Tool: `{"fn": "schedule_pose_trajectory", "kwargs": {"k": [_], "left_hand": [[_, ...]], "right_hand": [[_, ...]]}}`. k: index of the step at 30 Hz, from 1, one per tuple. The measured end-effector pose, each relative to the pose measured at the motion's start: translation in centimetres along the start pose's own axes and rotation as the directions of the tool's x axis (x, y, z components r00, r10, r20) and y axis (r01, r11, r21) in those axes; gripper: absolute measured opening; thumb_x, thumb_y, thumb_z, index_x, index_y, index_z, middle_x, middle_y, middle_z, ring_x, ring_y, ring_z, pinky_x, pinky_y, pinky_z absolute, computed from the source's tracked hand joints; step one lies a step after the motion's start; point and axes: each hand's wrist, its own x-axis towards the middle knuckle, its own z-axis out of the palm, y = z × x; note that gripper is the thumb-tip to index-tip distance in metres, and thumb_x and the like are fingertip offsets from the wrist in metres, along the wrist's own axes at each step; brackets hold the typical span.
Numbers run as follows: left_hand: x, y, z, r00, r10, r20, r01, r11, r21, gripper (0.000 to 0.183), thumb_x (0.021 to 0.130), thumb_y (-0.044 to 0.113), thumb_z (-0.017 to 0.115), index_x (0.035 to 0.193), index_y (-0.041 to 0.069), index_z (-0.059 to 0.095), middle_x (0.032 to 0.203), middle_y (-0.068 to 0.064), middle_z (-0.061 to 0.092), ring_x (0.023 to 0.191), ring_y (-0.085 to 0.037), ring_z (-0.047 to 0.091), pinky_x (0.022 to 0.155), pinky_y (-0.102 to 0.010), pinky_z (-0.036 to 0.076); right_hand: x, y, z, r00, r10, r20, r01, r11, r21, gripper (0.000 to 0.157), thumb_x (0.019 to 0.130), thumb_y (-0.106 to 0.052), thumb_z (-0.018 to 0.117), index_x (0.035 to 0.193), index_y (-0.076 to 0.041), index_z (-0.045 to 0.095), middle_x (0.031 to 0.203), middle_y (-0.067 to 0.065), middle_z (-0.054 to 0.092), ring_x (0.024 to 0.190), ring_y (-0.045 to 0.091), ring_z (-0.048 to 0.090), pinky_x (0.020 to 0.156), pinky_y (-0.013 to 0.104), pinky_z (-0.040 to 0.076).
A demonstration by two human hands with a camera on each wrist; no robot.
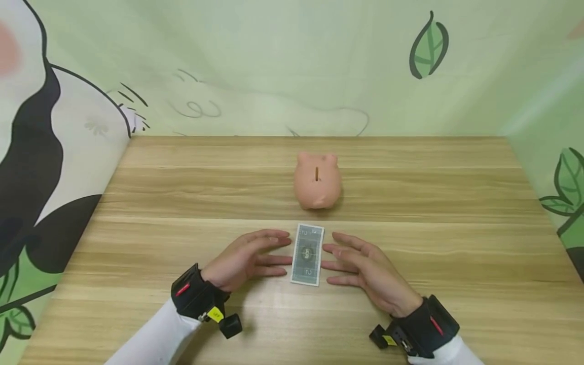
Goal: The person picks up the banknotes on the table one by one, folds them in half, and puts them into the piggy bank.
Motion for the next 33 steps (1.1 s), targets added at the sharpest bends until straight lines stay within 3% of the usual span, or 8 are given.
{"fn": "schedule_pose_trajectory", "kwargs": {"k": [12,22,27,30,33], "left_hand": [[0.8,-0.4,0.5,0.999,0.035,0.024,-0.036,0.998,0.053,0.047,0.109,0.021,0.044,0.143,-0.011,0.053,0.149,-0.028,0.054,0.120,-0.027,0.066,0.106,-0.039,0.056],[1.0,-0.8,0.5,0.997,0.069,0.037,-0.070,0.996,0.049,0.043,0.106,0.012,0.050,0.140,-0.014,0.054,0.149,-0.028,0.054,0.128,-0.028,0.063,0.108,-0.039,0.054],[1.2,-1.0,0.7,0.991,0.133,0.005,-0.133,0.991,-0.005,0.040,0.100,-0.002,0.056,0.139,-0.014,0.056,0.148,-0.027,0.056,0.119,-0.016,0.066,0.108,-0.038,0.055],[1.4,-0.9,1.0,0.987,0.155,-0.039,-0.155,0.988,0.012,0.040,0.097,-0.003,0.061,0.137,-0.009,0.061,0.144,-0.023,0.061,0.118,-0.014,0.067,0.106,-0.037,0.055],[1.5,-0.6,1.3,0.979,0.190,-0.077,-0.182,0.979,0.092,0.039,0.095,0.002,0.068,0.133,-0.003,0.067,0.140,-0.016,0.066,0.122,-0.014,0.064,0.106,-0.031,0.053]], "right_hand": [[0.1,0.0,0.1,1.000,0.009,-0.018,-0.009,1.000,0.017,0.066,0.111,-0.020,0.048,0.162,0.003,0.014,0.162,0.029,0.036,0.126,0.026,0.067,0.106,0.046,0.056],[0.3,0.3,0.1,0.999,0.005,-0.039,-0.004,1.000,0.030,0.065,0.109,-0.017,0.050,0.161,0.004,0.017,0.158,0.025,0.045,0.121,0.025,0.070,0.104,0.044,0.057],[0.5,0.3,0.4,0.997,-0.014,-0.075,0.014,1.000,-0.002,0.066,0.106,-0.014,0.057,0.160,0.004,0.023,0.141,0.011,0.064,0.114,0.020,0.072,0.100,0.039,0.059],[0.9,0.3,0.7,0.995,-0.035,-0.093,0.031,0.998,-0.051,0.064,0.105,-0.015,0.061,0.157,0.007,0.030,0.123,0.003,0.074,0.107,0.016,0.073,0.096,0.034,0.061],[1.3,0.2,1.1,0.992,-0.060,-0.112,0.048,0.993,-0.105,0.061,0.103,-0.014,0.063,0.152,0.010,0.036,0.110,-0.001,0.077,0.100,0.013,0.073,0.092,0.031,0.061]]}}
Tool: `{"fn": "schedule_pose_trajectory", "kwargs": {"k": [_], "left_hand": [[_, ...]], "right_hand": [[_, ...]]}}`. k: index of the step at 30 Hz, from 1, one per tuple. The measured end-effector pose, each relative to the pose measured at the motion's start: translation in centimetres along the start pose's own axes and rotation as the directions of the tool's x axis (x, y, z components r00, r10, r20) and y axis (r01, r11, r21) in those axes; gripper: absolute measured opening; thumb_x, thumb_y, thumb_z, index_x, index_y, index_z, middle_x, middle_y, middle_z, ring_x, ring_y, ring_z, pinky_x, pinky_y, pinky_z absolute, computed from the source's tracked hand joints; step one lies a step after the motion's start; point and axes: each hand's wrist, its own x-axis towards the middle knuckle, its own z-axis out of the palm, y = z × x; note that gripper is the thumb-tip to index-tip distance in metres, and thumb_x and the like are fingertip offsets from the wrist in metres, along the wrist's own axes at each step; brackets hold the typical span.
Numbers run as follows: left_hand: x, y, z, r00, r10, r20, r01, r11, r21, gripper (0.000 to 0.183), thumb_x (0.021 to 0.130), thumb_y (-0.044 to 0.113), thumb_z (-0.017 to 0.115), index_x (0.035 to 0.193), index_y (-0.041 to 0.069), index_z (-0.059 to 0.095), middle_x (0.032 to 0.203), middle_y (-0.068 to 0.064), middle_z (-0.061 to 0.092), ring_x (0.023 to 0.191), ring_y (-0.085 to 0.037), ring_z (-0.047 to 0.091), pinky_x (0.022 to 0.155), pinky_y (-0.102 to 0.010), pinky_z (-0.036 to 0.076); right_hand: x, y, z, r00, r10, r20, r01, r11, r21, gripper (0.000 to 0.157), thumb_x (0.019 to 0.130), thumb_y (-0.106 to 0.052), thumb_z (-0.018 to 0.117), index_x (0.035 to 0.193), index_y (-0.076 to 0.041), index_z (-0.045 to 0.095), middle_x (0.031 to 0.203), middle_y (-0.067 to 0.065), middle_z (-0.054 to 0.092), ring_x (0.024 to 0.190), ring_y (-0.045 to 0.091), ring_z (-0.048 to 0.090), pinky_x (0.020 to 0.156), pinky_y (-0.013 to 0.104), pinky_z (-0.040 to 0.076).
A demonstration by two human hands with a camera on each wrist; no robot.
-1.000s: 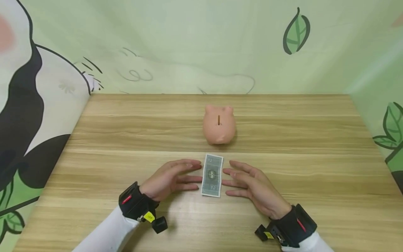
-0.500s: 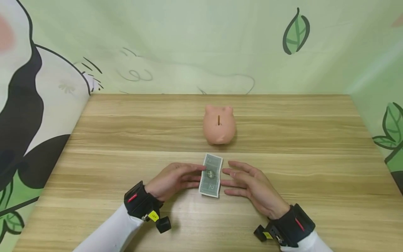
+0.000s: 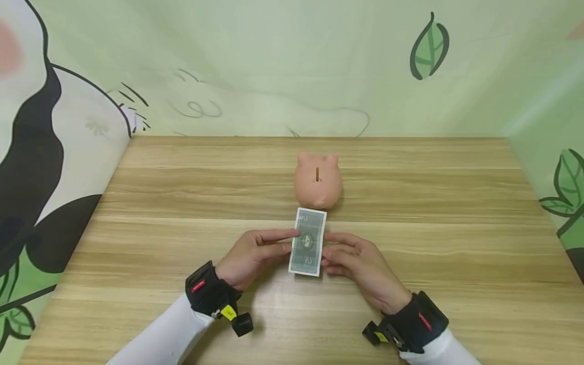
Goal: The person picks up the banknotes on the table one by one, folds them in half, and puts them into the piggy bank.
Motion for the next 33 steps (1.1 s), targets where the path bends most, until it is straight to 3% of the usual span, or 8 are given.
{"fn": "schedule_pose_trajectory", "kwargs": {"k": [5,10,16,21,27,33], "left_hand": [[0.3,0.3,0.5,0.996,0.084,-0.038,-0.080,0.992,0.094,0.041,0.093,0.005,0.072,0.133,0.003,0.069,0.135,-0.015,0.070,0.120,-0.017,0.067,0.098,-0.024,0.054],[0.9,0.6,0.9,0.980,0.188,-0.068,-0.173,0.969,0.177,0.041,0.093,0.003,0.072,0.134,0.006,0.068,0.129,-0.017,0.072,0.111,-0.022,0.074,0.090,-0.026,0.060],[1.5,1.3,1.2,0.960,0.251,-0.124,-0.213,0.943,0.256,0.039,0.094,0.003,0.072,0.131,0.013,0.072,0.124,-0.011,0.073,0.096,-0.018,0.076,0.076,-0.029,0.060],[2.1,1.9,1.3,0.937,0.317,-0.145,-0.263,0.916,0.304,0.033,0.095,0.010,0.072,0.128,0.014,0.074,0.121,-0.010,0.073,0.096,-0.020,0.075,0.081,-0.037,0.062],[3.0,2.5,1.6,0.905,0.381,-0.189,-0.305,0.891,0.336,0.033,0.093,0.005,0.073,0.125,0.011,0.074,0.111,-0.012,0.075,0.100,-0.020,0.071,0.089,-0.030,0.061],[3.4,3.0,1.8,0.874,0.442,-0.202,-0.340,0.853,0.397,0.031,0.092,0.003,0.075,0.122,0.010,0.076,0.103,-0.011,0.074,0.098,-0.019,0.070,0.089,-0.033,0.062]], "right_hand": [[0.8,-0.4,0.7,0.993,-0.064,-0.097,0.052,0.992,-0.119,0.052,0.100,-0.009,0.067,0.144,0.008,0.047,0.100,-0.006,0.077,0.094,0.008,0.071,0.088,0.029,0.062],[1.4,-1.3,0.9,0.962,-0.186,-0.202,0.119,0.944,-0.307,0.045,0.097,-0.011,0.073,0.138,0.002,0.058,0.098,-0.001,0.076,0.092,0.004,0.070,0.083,0.019,0.057],[2.1,-2.3,0.4,0.914,-0.341,-0.218,0.232,0.883,-0.407,0.054,0.095,-0.005,0.074,0.145,-0.010,0.056,0.098,0.000,0.077,0.091,0.006,0.073,0.081,0.019,0.060],[2.5,-2.7,0.4,0.871,-0.454,-0.188,0.325,0.818,-0.474,0.043,0.094,-0.001,0.073,0.136,-0.008,0.065,0.100,0.012,0.076,0.089,0.007,0.072,0.078,0.020,0.060],[3.0,-3.8,0.7,0.887,-0.422,-0.186,0.266,0.798,-0.541,0.037,0.095,-0.008,0.074,0.132,-0.006,0.070,0.104,0.017,0.074,0.089,0.009,0.069,0.077,0.019,0.058],[3.3,-5.4,1.0,0.879,-0.439,-0.186,0.222,0.722,-0.655,0.034,0.093,-0.015,0.078,0.126,-0.008,0.074,0.099,0.011,0.072,0.090,0.016,0.067,0.077,0.019,0.056]]}}
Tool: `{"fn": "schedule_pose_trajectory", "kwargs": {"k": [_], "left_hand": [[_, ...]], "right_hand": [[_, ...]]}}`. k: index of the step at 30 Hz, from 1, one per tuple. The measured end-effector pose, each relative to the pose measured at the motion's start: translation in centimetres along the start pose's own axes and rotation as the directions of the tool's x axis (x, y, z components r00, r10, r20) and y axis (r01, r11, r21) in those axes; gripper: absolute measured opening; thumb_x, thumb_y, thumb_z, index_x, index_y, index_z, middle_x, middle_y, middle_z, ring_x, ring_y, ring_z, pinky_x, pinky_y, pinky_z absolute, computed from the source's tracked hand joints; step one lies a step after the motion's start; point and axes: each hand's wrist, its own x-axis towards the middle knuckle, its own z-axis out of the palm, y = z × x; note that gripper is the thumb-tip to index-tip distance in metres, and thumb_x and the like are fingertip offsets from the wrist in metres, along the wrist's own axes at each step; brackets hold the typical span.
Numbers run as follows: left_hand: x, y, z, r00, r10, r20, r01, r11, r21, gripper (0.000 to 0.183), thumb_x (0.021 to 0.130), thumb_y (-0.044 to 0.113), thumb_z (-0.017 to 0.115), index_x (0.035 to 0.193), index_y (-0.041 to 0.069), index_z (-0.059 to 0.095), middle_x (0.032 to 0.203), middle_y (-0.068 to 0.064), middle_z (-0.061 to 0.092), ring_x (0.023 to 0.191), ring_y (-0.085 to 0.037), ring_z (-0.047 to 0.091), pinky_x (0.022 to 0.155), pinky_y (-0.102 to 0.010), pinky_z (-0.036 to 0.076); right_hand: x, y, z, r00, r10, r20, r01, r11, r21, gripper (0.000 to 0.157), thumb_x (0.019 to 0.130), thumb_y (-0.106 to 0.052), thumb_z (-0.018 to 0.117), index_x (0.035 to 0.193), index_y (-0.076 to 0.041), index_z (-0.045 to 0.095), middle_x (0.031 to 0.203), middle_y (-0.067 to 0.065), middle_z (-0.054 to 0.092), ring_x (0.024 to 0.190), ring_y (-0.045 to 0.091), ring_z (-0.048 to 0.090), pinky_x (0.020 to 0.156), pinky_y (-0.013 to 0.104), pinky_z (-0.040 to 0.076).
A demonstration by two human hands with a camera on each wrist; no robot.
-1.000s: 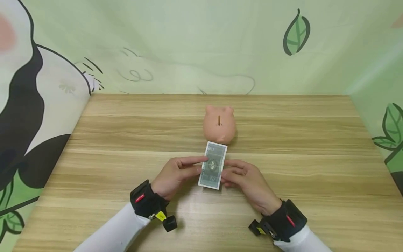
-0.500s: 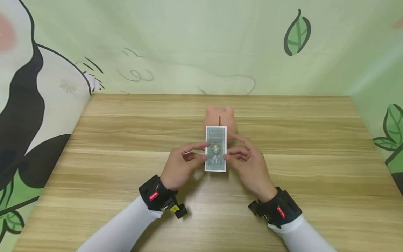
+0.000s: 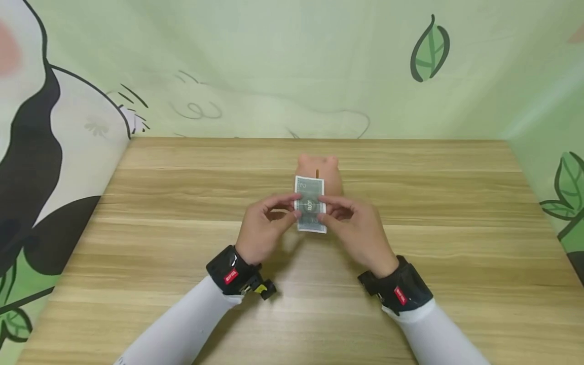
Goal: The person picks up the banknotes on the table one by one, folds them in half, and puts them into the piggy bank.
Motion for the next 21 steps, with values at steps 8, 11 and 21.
{"fn": "schedule_pose_trajectory", "kwargs": {"k": [8,11,21], "left_hand": [[0.7,0.3,-0.1,0.997,0.059,-0.049,-0.057,0.997,0.052,0.027,0.093,0.008,0.077,0.119,0.011,0.077,0.104,-0.008,0.075,0.093,-0.017,0.071,0.087,-0.031,0.062],[1.2,0.5,-0.2,0.996,0.056,-0.075,-0.053,0.998,0.042,0.025,0.093,0.008,0.076,0.118,0.013,0.078,0.105,-0.008,0.075,0.088,-0.017,0.071,0.085,-0.031,0.062],[2.3,1.1,-0.5,0.989,0.120,-0.082,-0.115,0.991,0.072,0.040,0.091,0.002,0.077,0.128,0.013,0.073,0.111,-0.008,0.072,0.095,-0.021,0.073,0.088,-0.027,0.061]], "right_hand": [[1.0,-1.1,0.1,0.999,-0.011,-0.048,0.011,1.000,-0.001,0.027,0.098,-0.017,0.073,0.123,-0.009,0.075,0.102,0.011,0.073,0.092,0.020,0.066,0.078,0.016,0.055],[1.6,-1.3,0.0,0.998,-0.007,-0.060,0.008,1.000,0.025,0.028,0.097,-0.015,0.073,0.124,-0.010,0.075,0.104,0.012,0.073,0.091,0.019,0.066,0.077,0.016,0.054],[2.7,-1.6,-0.2,0.996,-0.036,-0.081,0.040,0.998,0.042,0.039,0.091,-0.005,0.076,0.130,-0.008,0.071,0.101,0.013,0.074,0.089,0.014,0.068,0.078,0.015,0.056]]}}
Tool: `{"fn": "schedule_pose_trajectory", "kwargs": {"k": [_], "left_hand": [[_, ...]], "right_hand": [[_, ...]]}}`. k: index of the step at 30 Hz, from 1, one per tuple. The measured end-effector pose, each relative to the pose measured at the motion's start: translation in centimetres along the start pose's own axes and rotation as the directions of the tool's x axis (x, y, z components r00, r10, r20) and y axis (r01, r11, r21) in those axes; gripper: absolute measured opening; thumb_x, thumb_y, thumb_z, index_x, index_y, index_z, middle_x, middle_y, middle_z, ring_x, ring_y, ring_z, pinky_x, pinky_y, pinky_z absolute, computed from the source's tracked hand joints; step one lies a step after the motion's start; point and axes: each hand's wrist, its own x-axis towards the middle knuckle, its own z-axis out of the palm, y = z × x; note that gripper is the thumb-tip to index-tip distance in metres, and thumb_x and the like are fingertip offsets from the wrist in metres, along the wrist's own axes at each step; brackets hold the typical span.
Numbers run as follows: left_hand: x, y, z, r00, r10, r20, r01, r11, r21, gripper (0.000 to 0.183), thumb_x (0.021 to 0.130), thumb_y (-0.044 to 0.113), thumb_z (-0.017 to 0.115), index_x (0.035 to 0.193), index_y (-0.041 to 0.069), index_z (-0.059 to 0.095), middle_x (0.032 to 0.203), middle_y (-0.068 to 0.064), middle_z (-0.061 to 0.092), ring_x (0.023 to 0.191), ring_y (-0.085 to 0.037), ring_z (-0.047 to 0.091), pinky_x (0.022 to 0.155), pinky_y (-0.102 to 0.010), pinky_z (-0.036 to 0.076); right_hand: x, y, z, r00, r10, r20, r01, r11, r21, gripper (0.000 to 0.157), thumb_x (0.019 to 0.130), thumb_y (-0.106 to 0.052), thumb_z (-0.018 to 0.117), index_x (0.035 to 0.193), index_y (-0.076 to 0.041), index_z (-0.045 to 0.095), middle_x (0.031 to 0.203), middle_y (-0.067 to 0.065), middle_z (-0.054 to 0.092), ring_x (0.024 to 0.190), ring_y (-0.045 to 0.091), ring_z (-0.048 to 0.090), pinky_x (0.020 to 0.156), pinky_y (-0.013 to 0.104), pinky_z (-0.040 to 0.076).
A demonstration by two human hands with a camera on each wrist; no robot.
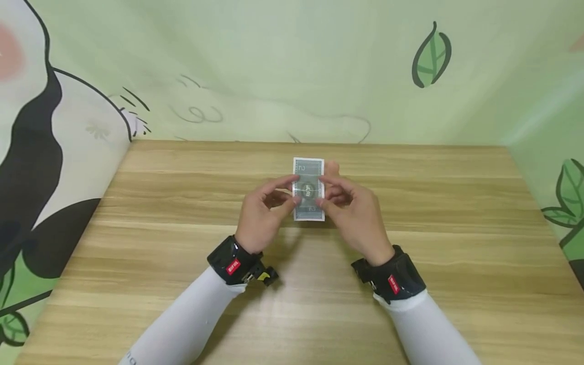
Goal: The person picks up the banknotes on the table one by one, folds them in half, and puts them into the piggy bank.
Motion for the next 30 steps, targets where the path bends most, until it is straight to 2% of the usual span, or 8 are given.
{"fn": "schedule_pose_trajectory", "kwargs": {"k": [5,11,17,20,22,24,27,30], "left_hand": [[0.15,0.20,-0.01,0.999,0.051,0.009,-0.052,0.997,0.059,0.036,0.090,0.002,0.078,0.125,0.010,0.075,0.102,-0.008,0.069,0.094,-0.019,0.070,0.089,-0.028,0.061],[0.04,0.29,-0.14,0.998,0.061,0.007,-0.061,0.986,0.155,0.024,0.092,0.009,0.078,0.116,0.013,0.079,0.102,-0.004,0.068,0.096,-0.017,0.071,0.088,-0.039,0.062],[0.06,0.11,-0.30,0.994,0.109,0.007,-0.108,0.980,0.168,0.015,0.092,0.014,0.080,0.106,0.011,0.082,0.105,-0.004,0.065,0.102,-0.017,0.066,0.092,-0.030,0.058],[0.08,0.08,-0.32,0.992,0.126,0.015,-0.127,0.976,0.179,0.013,0.092,0.016,0.080,0.104,0.012,0.082,0.109,-0.003,0.070,0.110,-0.018,0.065,0.096,-0.034,0.054],[0.02,0.15,-0.31,0.995,0.100,0.029,-0.103,0.980,0.170,0.012,0.093,0.019,0.079,0.104,0.014,0.081,0.109,0.000,0.074,0.111,-0.016,0.067,0.099,-0.036,0.053],[-0.05,0.30,-0.28,0.997,0.058,0.049,-0.064,0.988,0.138,0.013,0.095,0.021,0.076,0.105,0.014,0.080,0.106,0.001,0.078,0.108,-0.014,0.070,0.100,-0.037,0.055],[-0.14,0.36,-0.24,0.997,-0.011,0.071,0.006,0.998,0.064,0.016,0.097,0.020,0.074,0.111,0.015,0.078,0.098,-0.002,0.078,0.090,-0.014,0.072,0.084,-0.033,0.060],[-0.20,0.29,-0.26,0.996,-0.043,0.082,0.044,0.999,-0.001,0.020,0.097,0.015,0.073,0.117,0.014,0.076,0.096,-0.006,0.076,0.076,-0.015,0.068,0.067,-0.028,0.058]], "right_hand": [[-0.02,-0.17,-0.14,0.998,-0.062,-0.019,0.060,0.994,-0.089,0.037,0.091,-0.003,0.077,0.127,-0.008,0.073,0.097,0.010,0.075,0.090,0.017,0.067,0.080,0.016,0.054],[-0.23,-0.41,-0.04,0.990,-0.127,-0.056,0.115,0.977,-0.179,0.023,0.089,-0.004,0.079,0.112,-0.007,0.079,0.095,0.009,0.075,0.089,0.018,0.066,0.080,0.019,0.049],[-0.28,-0.23,-0.11,0.987,-0.149,-0.052,0.138,0.974,-0.180,0.009,0.090,-0.005,0.080,0.099,-0.005,0.079,0.099,0.008,0.069,0.096,0.021,0.066,0.084,0.027,0.052],[-0.27,-0.13,-0.33,0.988,-0.151,-0.025,0.146,0.978,-0.146,0.006,0.091,-0.006,0.079,0.097,-0.004,0.078,0.103,0.008,0.070,0.102,0.021,0.065,0.088,0.035,0.054],[-0.29,-0.13,-0.48,0.992,-0.128,-0.003,0.127,0.985,-0.115,0.006,0.093,-0.008,0.077,0.098,-0.005,0.077,0.105,0.008,0.074,0.103,0.020,0.066,0.091,0.039,0.054],[-0.35,-0.21,-0.60,0.995,-0.094,0.019,0.096,0.991,-0.097,0.008,0.095,-0.011,0.076,0.101,-0.006,0.076,0.103,0.008,0.077,0.102,0.018,0.067,0.091,0.035,0.054],[-0.38,-0.26,-0.64,0.998,-0.041,0.046,0.044,0.997,-0.066,0.015,0.096,-0.016,0.075,0.110,-0.008,0.076,0.099,0.007,0.078,0.098,0.016,0.069,0.090,0.028,0.053],[-0.45,-0.21,-0.59,0.997,-0.016,0.072,0.018,0.999,-0.028,0.022,0.096,-0.017,0.075,0.117,-0.010,0.074,0.099,0.008,0.078,0.096,0.014,0.070,0.088,0.024,0.054]]}}
